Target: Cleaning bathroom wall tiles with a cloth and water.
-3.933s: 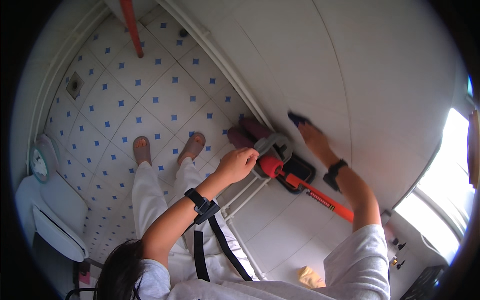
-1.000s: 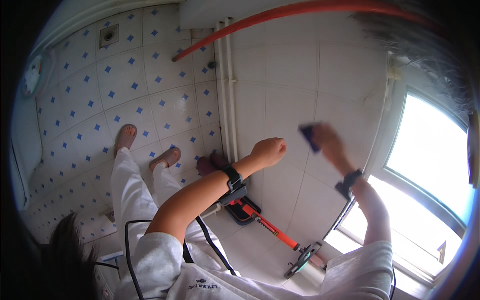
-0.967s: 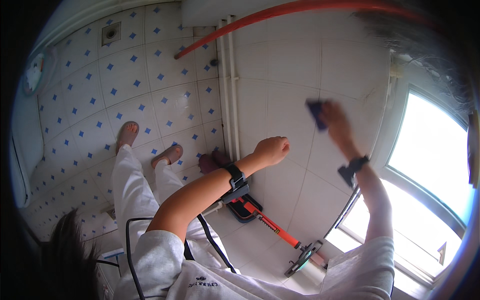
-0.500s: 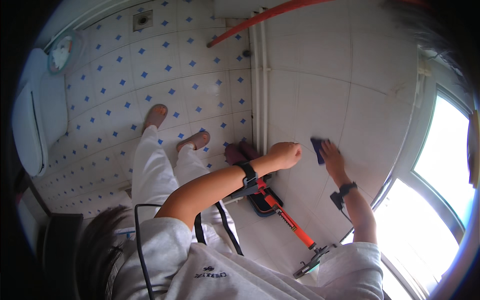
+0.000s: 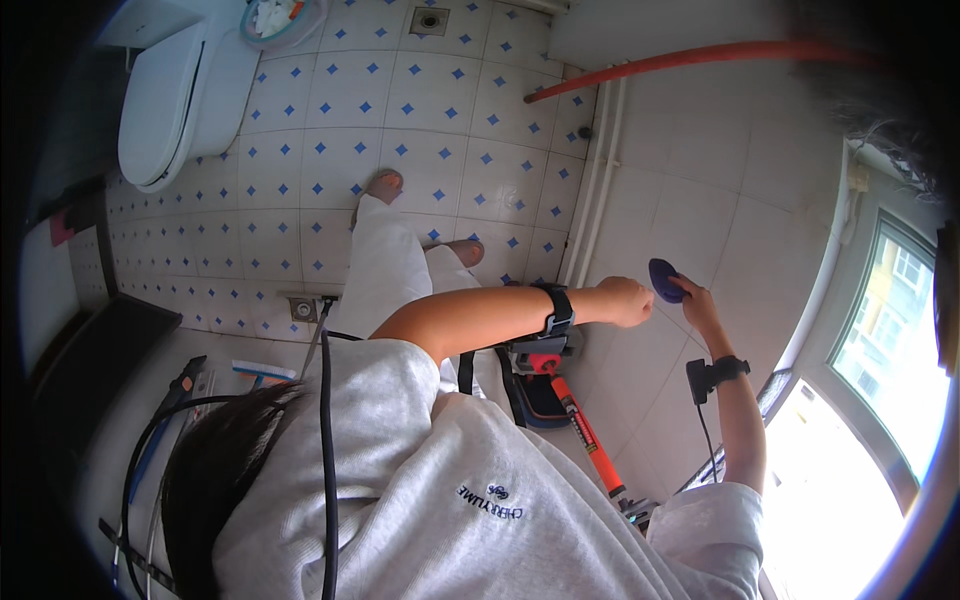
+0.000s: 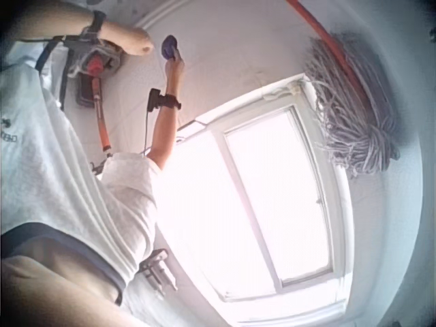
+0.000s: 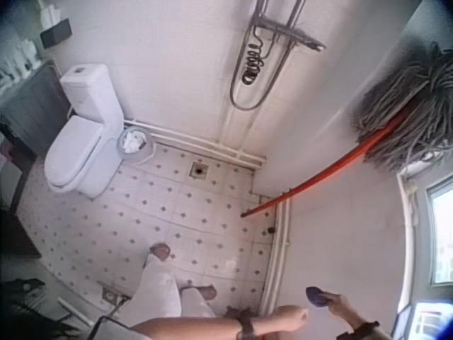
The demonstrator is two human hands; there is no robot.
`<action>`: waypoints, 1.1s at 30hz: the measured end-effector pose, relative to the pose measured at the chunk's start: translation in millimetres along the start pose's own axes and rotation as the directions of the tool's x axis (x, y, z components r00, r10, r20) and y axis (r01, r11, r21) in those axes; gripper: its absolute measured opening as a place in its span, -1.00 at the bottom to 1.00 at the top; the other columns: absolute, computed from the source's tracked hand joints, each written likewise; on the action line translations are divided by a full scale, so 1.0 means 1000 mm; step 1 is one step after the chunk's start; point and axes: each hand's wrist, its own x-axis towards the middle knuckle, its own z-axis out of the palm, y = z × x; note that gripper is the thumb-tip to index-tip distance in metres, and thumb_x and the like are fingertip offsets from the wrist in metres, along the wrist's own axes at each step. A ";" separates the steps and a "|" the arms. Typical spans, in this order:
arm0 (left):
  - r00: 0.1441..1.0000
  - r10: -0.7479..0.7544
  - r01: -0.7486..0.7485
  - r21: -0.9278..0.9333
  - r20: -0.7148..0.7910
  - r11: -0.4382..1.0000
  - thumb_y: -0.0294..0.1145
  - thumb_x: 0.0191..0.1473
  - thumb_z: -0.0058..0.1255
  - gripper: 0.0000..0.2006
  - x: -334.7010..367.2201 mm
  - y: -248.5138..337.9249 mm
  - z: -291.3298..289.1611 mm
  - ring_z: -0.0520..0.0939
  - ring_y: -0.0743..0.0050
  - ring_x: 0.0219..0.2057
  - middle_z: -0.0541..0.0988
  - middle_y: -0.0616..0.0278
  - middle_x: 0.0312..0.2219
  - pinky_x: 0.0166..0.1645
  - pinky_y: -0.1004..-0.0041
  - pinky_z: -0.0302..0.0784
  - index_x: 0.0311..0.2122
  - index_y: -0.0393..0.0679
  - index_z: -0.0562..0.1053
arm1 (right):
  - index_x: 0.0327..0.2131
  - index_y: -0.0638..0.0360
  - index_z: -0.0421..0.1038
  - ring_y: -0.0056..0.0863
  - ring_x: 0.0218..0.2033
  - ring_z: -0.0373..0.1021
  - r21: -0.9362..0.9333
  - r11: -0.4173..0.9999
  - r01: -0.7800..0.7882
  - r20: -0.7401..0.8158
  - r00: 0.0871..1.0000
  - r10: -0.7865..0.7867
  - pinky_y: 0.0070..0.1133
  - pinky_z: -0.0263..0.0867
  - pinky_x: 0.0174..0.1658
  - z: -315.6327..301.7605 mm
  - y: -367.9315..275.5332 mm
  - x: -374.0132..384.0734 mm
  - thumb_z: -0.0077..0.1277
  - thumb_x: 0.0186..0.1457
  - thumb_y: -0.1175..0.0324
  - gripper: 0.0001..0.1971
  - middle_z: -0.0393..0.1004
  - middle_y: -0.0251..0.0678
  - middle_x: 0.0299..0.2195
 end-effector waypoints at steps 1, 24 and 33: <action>0.999 0.000 0.002 0.025 -0.049 1.000 -0.30 -0.10 -0.18 -0.82 -0.007 -0.004 -0.007 0.53 0.10 -0.45 0.53 0.12 -0.52 -0.34 0.24 0.41 -0.46 -0.13 0.42 | -0.16 0.19 0.37 -0.23 -0.14 0.34 0.040 0.999 -0.018 -0.034 0.999 0.019 -0.54 0.25 -0.07 0.000 -0.018 0.003 -0.36 -0.23 0.65 -0.52 0.42 -0.10 -0.21; 0.466 -0.133 0.108 -0.092 -0.875 0.990 -0.40 -0.10 0.01 -0.77 -0.429 -0.136 -0.451 0.49 0.33 -0.23 0.48 0.18 -0.27 -0.16 0.44 0.40 -0.25 -0.14 0.42 | -0.11 0.44 0.16 -0.21 -0.06 0.21 0.879 -0.193 -0.436 0.246 0.762 -0.600 -0.22 0.09 0.09 0.123 -0.656 0.117 -0.29 -0.17 0.51 -0.56 0.27 -0.06 -0.11; 0.373 0.041 0.271 0.151 -0.927 0.951 -0.15 -0.33 0.18 -0.33 -0.475 -0.130 -0.465 0.38 0.06 -0.09 0.35 0.00 -0.12 -0.01 0.29 0.28 -0.05 -0.20 0.25 | -0.07 0.34 0.13 -0.25 -0.13 0.28 0.844 0.350 -0.406 0.528 0.518 -0.673 -0.32 0.20 -0.03 0.099 -0.750 0.147 -0.25 -0.06 0.37 -0.57 0.28 -0.11 -0.11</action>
